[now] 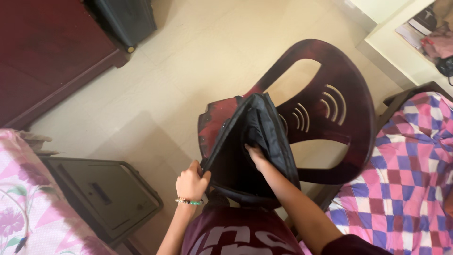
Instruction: The person coils a power cable and places it on a table, then removes a laptop from a backpack and sets it on the table. They connect the power cable and a USB cable to the laptop, place a mouse beside it, and later store a small ring in a jewelry box on a shelf.
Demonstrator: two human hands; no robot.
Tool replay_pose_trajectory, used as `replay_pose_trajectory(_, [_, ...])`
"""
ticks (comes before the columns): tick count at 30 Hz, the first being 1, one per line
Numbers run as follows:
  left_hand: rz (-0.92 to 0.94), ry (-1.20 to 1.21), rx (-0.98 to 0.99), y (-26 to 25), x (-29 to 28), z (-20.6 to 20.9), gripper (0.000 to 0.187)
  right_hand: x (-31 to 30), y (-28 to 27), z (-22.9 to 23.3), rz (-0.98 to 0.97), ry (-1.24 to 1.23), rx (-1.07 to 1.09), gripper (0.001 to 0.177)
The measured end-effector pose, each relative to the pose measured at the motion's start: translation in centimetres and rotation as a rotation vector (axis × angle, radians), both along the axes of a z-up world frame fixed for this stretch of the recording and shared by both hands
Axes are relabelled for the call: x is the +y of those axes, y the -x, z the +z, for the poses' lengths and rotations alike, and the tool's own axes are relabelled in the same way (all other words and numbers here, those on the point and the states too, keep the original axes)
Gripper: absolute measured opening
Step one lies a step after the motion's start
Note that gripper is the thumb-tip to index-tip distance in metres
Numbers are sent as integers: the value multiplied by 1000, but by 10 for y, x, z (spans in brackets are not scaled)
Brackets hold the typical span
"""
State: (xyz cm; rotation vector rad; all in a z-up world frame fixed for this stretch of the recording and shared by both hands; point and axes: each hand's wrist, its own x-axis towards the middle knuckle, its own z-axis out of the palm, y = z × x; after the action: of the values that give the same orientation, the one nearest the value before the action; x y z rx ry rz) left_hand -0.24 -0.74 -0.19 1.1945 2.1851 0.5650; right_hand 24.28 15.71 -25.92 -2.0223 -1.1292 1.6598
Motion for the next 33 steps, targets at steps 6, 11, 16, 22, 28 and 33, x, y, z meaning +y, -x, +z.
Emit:
replay_pose_trajectory(6, [37,71,-5,7,-18,-2,27,-30,-8,-15,163,129,-25,69])
replay_pose_trajectory(11, [66,138,-1,3,-24,0,28,-36,-5,-11,319,181,-30,75])
replay_pose_trajectory(16, [93,170,-26,-12,-12,3,32,-29,-8,8,392,113,164,82])
replay_pose_trajectory(22, [20,76,17,-23,31,2,50,-1,-21,22,606,-36,91,71])
replay_pose_trajectory(28, [-14,-132,59,-27,70,11,43,112,-48,30,814,-347,-530,48])
replay_pose_trajectory(33, [47,-223,67,-22,83,29,40,155,-44,73,566,-497,-441,48])
